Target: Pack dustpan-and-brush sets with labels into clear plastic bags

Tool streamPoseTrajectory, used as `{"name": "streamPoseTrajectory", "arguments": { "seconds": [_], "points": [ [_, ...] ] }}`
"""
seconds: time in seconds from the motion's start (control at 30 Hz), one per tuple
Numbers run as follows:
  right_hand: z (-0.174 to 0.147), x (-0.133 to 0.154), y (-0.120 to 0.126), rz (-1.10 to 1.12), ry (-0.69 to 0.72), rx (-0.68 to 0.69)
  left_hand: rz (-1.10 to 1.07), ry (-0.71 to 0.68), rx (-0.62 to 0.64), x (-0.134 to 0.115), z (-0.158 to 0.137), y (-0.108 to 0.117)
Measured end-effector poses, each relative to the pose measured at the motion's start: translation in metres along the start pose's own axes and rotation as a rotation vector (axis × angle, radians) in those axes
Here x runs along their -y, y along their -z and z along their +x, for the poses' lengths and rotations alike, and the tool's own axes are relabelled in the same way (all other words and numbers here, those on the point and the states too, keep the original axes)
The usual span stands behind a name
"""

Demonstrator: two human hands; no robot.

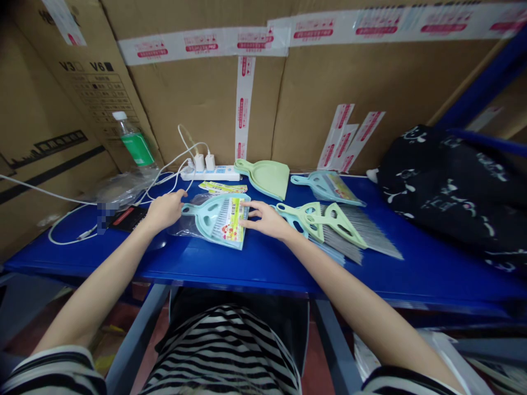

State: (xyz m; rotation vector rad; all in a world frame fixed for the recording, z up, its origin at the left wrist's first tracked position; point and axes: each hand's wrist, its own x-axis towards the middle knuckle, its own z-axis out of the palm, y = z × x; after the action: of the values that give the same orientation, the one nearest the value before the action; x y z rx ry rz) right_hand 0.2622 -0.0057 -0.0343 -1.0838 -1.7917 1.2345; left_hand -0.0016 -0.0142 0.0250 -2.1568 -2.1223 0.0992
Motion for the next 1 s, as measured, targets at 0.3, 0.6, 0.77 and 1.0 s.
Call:
{"name": "streamPoseTrajectory", "arguments": {
  "seconds": [0.3, 0.6, 0.77, 1.0],
  "points": [
    [0.004, -0.009, -0.001, -0.079, 0.049, -0.018, 0.034, 0.039, -0.023, 0.002, -0.001, 0.001],
    [0.004, -0.006, -0.004, -0.088, 0.070, -0.007, 0.119, 0.078, -0.012, 0.002, -0.006, 0.009],
    [0.001, -0.002, -0.007, -0.230, 0.100, -0.027, 0.134, 0.069, -0.015, 0.003, -0.006, 0.008],
    [0.002, 0.003, -0.010, -0.672, 0.232, -0.207, 0.104, 0.014, -0.024, 0.003, -0.005, 0.005]
  ]
}}
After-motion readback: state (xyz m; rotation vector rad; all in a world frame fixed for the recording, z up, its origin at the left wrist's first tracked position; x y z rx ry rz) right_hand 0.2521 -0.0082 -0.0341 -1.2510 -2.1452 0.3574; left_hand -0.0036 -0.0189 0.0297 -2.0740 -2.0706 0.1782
